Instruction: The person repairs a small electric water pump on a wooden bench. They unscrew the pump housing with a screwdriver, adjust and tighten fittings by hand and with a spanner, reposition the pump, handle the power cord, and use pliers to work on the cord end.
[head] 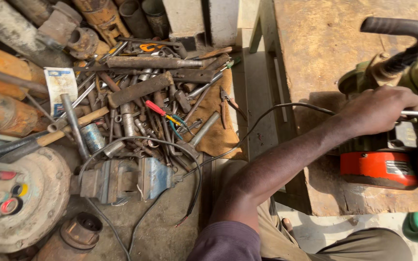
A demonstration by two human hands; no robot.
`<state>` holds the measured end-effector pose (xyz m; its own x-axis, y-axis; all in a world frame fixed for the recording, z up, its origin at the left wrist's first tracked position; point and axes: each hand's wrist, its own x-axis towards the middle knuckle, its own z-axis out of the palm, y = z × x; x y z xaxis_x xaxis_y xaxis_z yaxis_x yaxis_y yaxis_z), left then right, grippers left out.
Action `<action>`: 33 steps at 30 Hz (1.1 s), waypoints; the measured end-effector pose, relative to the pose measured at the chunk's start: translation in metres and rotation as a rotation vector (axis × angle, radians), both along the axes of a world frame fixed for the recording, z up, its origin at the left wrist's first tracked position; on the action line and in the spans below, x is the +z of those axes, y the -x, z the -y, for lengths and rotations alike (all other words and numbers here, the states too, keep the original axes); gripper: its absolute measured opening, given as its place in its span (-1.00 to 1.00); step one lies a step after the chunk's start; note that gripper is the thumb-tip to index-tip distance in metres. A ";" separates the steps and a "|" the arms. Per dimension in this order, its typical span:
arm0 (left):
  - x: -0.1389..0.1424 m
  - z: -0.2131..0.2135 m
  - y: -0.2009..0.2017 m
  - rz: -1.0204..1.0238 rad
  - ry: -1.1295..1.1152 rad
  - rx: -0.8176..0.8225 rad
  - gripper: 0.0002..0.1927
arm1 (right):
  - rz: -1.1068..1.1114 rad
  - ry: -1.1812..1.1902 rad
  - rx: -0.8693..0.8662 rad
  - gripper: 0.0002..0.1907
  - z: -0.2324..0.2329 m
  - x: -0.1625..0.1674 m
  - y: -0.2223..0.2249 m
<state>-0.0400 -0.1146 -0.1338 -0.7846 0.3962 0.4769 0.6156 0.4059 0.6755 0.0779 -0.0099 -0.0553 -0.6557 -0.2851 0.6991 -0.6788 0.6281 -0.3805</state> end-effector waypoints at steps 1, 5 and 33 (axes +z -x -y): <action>0.003 0.000 -0.004 0.067 -0.024 -0.002 -0.59 | 0.000 0.003 -0.002 -0.80 -0.007 0.000 0.004; 0.013 0.002 -0.009 0.040 0.016 0.032 -0.64 | 0.018 0.037 -0.051 -0.79 -0.042 -0.004 0.024; 0.155 0.010 -0.128 -0.299 0.273 0.565 -0.48 | 0.134 -0.299 0.148 -0.05 -0.176 -0.007 -0.011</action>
<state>0.0875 -0.1248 0.0208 -0.7563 0.1019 0.6463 0.4035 0.8502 0.3381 0.0891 0.1665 -0.0619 -0.6725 -0.5626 0.4809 -0.7270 0.6239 -0.2869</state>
